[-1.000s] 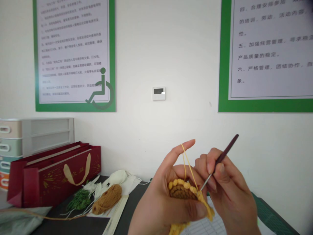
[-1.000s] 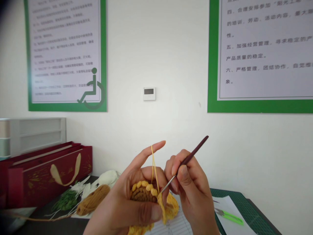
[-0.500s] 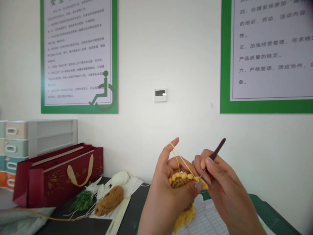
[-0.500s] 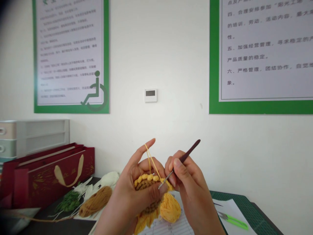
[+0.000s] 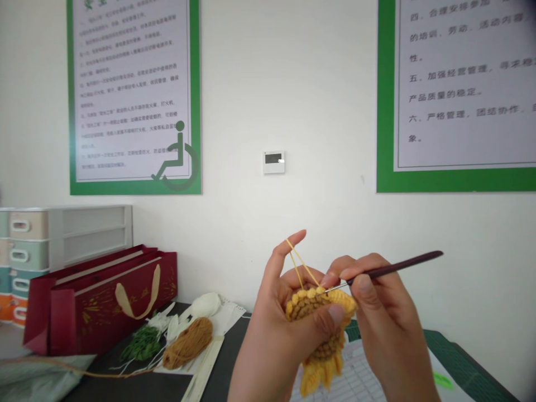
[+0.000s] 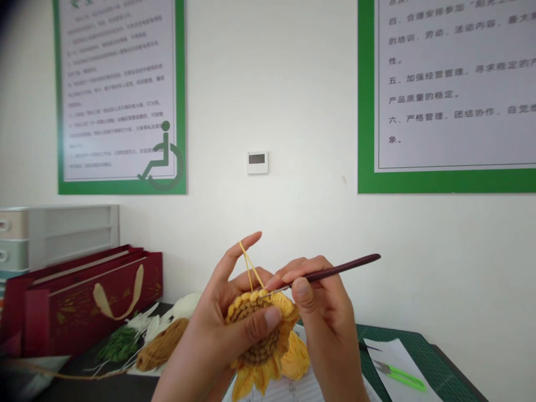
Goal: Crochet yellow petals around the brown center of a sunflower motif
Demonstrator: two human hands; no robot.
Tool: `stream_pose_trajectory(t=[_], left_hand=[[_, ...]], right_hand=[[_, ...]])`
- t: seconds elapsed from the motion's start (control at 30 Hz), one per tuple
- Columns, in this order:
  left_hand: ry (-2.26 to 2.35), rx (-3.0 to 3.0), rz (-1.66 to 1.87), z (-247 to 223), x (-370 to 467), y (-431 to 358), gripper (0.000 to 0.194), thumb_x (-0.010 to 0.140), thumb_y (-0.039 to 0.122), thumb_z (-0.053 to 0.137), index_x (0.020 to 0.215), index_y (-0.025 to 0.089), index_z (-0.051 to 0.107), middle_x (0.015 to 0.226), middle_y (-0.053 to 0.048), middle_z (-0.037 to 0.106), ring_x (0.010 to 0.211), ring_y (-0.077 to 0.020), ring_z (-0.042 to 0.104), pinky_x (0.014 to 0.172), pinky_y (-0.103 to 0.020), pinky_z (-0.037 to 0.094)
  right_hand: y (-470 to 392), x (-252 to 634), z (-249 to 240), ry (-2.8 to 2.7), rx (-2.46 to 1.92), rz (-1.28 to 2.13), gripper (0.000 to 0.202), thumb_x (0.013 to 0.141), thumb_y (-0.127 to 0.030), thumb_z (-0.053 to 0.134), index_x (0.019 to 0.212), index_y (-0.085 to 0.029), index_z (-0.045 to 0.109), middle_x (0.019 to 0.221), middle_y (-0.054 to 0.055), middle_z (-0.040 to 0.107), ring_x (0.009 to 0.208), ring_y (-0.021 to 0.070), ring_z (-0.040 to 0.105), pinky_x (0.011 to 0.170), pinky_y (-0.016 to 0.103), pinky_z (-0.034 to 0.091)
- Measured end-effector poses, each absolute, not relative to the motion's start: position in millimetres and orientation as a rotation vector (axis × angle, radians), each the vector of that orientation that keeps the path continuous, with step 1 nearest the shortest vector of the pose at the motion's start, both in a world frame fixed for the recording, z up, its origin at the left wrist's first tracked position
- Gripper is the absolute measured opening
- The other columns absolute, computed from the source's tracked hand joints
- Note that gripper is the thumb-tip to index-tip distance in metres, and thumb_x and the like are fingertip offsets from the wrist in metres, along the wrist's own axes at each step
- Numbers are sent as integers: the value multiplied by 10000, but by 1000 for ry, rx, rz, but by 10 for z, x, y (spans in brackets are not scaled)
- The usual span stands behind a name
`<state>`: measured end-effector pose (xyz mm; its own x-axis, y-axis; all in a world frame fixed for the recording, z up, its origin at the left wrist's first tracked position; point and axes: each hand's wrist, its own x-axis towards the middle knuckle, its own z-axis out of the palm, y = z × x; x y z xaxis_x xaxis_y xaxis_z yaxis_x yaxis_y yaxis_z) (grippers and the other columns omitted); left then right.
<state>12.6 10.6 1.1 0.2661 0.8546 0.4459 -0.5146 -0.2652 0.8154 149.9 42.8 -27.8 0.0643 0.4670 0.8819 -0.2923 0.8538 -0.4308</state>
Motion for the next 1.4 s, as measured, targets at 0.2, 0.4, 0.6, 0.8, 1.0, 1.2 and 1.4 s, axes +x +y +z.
stream_pose_trajectory(t=[0.2, 0.4, 0.6, 0.8, 1.0, 1.2, 1.4], left_hand=[[406, 1258, 1253, 23, 26, 74, 704, 828, 135, 801, 1446, 341, 533, 980, -18, 642, 840, -164, 602, 758, -283, 463], [353, 1229, 1281, -25, 38, 112, 656, 780, 136, 843, 1364, 327, 613, 949, -16, 643, 823, -166, 608, 748, -288, 471], [372, 1191, 1273, -48, 24, 167, 654, 744, 116, 869, 1332, 290, 642, 930, -11, 644, 776, -150, 610, 715, -279, 478], [386, 1189, 1307, -98, 56, 219, 655, 721, 119, 876, 1317, 260, 644, 894, -19, 677, 736, -151, 613, 684, -284, 480], [433, 1200, 1330, -91, 74, 218, 658, 693, 135, 897, 1295, 243, 654, 872, -14, 676, 731, -161, 632, 686, -291, 503], [460, 1192, 1341, -74, 85, 218, 634, 701, 152, 898, 1282, 241, 662, 864, -11, 675, 723, -157, 632, 683, -286, 500], [486, 1185, 1327, -38, 77, 178, 636, 701, 168, 909, 1278, 264, 660, 903, -5, 658, 759, -164, 638, 725, -304, 509]], right_hand=[[446, 1503, -277, -1305, -160, 607, 150, 1040, -329, 529, 963, -255, 635, 836, 7, 699, 807, 143, 624, 743, 261, 502], [465, 1496, -298, -1250, -143, 733, 171, 1033, -358, 524, 942, -265, 635, 810, 8, 678, 769, 152, 611, 686, 267, 467], [497, 1564, -269, -1285, -123, 767, 186, 1022, -397, 544, 913, -269, 623, 764, -5, 677, 760, 152, 601, 697, 265, 463], [515, 1704, -250, -1478, -101, 545, 144, 1042, -358, 531, 975, -271, 624, 789, -14, 705, 778, 152, 598, 719, 291, 449], [428, 1809, -253, -1596, -146, 240, 119, 1051, -262, 517, 1024, -244, 631, 853, 5, 713, 825, 176, 622, 776, 363, 450], [395, 1829, -231, -1655, -165, 159, 136, 1041, -214, 510, 1035, -245, 642, 863, 26, 719, 828, 204, 619, 738, 391, 462], [384, 1805, -250, -1657, -181, 9, 167, 1021, -140, 502, 1067, -229, 635, 903, 41, 738, 840, 210, 635, 789, 428, 460]])
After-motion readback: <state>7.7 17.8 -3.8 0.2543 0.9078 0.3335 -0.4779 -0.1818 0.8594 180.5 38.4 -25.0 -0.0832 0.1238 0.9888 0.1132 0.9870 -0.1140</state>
